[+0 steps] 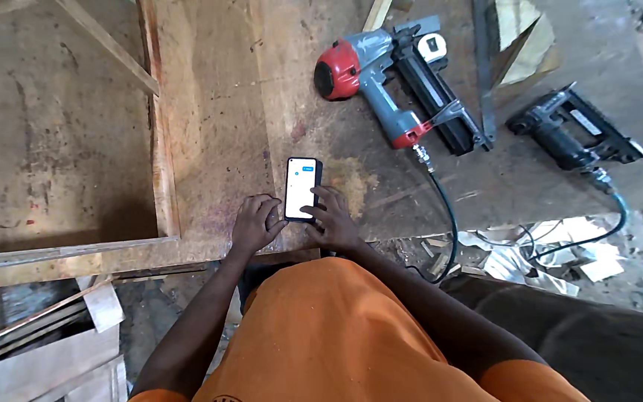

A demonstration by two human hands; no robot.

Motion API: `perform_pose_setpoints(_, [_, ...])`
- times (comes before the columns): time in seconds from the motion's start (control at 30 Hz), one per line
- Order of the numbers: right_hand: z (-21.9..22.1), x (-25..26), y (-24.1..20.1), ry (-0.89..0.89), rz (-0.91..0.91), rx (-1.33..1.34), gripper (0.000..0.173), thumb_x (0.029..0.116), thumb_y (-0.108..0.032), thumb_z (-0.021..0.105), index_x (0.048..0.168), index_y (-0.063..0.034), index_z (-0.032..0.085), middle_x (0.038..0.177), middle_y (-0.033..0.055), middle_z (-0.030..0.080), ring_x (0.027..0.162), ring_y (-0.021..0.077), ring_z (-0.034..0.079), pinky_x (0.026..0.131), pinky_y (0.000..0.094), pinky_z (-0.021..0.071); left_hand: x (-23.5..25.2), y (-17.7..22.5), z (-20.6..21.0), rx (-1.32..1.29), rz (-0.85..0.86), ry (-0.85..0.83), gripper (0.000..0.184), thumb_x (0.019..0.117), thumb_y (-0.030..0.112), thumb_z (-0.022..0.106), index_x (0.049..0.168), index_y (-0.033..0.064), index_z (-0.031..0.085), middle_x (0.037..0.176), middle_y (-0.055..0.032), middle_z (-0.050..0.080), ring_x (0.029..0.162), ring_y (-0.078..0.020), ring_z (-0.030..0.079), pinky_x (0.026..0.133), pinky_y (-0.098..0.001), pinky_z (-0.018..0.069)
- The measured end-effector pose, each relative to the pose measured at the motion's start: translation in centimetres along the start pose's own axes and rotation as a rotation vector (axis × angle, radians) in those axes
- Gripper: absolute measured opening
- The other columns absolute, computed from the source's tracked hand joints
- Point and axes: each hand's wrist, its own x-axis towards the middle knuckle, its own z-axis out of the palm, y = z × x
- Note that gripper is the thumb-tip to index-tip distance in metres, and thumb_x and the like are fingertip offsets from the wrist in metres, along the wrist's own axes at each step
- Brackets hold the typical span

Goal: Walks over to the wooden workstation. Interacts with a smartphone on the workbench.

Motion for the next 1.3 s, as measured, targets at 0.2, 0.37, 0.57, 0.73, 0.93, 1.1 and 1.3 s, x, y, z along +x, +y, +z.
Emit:
perform_pose_setpoints(0.2, [-0.06, -0.03, 0.00, 0.028, 0.014, 0.030, 0.036, 0.0918, -0.045, 0.061, 0.120, -0.0267, 0.073, 0.153, 0.0095, 0.048, 0.146, 0.0343, 0.036, 0.116, 0.0553, 0.0337, 0.01, 0.00, 0.05, -0.011, -0.005, -0.002, 0.057, 0.0885, 0.063, 0.067, 0.130, 0.0234, 0.067, 0.133, -0.0028, 0.062, 0.127, -0.0239, 0.056, 0.107, -0.0454, 0.0466])
perform_pose_setpoints(0.37, [0.12, -0.05, 0.14, 0.035, 0.043, 0.047, 0.040, 0.0911, -0.045, 0.061, 0.124, -0.0234, 0.071, 0.153, 0.0098, 0.047, 0.147, 0.0341, 0.036, 0.115, 0.0552, 0.0343, -0.04, -0.04, 0.04, -0.008, 0.005, -0.002, 0.058, 0.0890, 0.063, 0.066, 0.130, 0.0230, 0.067, 0.133, -0.0032, 0.062, 0.128, -0.0240, 0.055, 0.109, -0.0449, 0.0456])
perform_pose_setpoints(0.57, [0.25, 0.08, 0.34, 0.129, 0.075, 0.140, 0.046, 0.0886, -0.042, 0.068, 0.125, -0.0127, 0.068, 0.150, 0.0126, 0.050, 0.144, 0.0334, 0.040, 0.117, 0.0516, 0.0370, 0.03, 0.08, -0.16, -0.015, 0.010, 0.000, 0.057, 0.0889, 0.062, 0.067, 0.130, 0.0227, 0.067, 0.132, -0.0036, 0.063, 0.127, -0.0243, 0.055, 0.107, -0.0446, 0.0468])
perform_pose_setpoints(0.73, [0.02, 0.01, 0.14, 0.165, 0.110, 0.147, 0.038, 0.0897, -0.040, 0.068, 0.116, -0.0120, 0.071, 0.148, 0.0137, 0.051, 0.142, 0.0347, 0.041, 0.117, 0.0514, 0.0371, 0.02, 0.15, -0.22, -0.017, -0.009, -0.022, 0.057, 0.0891, 0.064, 0.066, 0.131, 0.0242, 0.067, 0.134, -0.0028, 0.062, 0.128, -0.0239, 0.055, 0.107, -0.0445, 0.0464])
perform_pose_setpoints(0.93, [-0.02, -0.25, 0.01, 0.137, 0.092, 0.148, 0.025, 0.0916, -0.038, 0.066, 0.103, -0.0184, 0.077, 0.148, 0.0119, 0.052, 0.144, 0.0350, 0.038, 0.116, 0.0523, 0.0371, -0.06, 0.02, -0.14, -0.021, 0.003, -0.007, 0.056, 0.0891, 0.062, 0.067, 0.130, 0.0234, 0.067, 0.134, -0.0031, 0.062, 0.129, -0.0248, 0.055, 0.108, -0.0450, 0.0461])
perform_pose_setpoints(1.1, [0.07, -0.23, -0.04, 0.113, 0.088, 0.125, 0.026, 0.0913, -0.038, 0.067, 0.105, -0.0184, 0.077, 0.150, 0.0107, 0.051, 0.146, 0.0335, 0.037, 0.119, 0.0535, 0.0340, 0.02, 0.10, -0.38, -0.038, -0.014, -0.030, 0.058, 0.0888, 0.063, 0.066, 0.131, 0.0237, 0.067, 0.134, -0.0038, 0.062, 0.129, -0.0251, 0.055, 0.108, -0.0468, 0.0464])
perform_pose_setpoints(1.3, [0.24, -0.08, 0.13, 0.162, 0.102, 0.151, 0.029, 0.0898, -0.038, 0.068, 0.107, -0.0145, 0.073, 0.147, 0.0123, 0.052, 0.142, 0.0336, 0.042, 0.116, 0.0521, 0.0371, 0.04, 0.09, -0.44, -0.042, -0.013, -0.034, 0.057, 0.0897, 0.062, 0.066, 0.132, 0.0245, 0.066, 0.134, -0.0028, 0.062, 0.129, -0.0249, 0.054, 0.108, -0.0462, 0.0455])
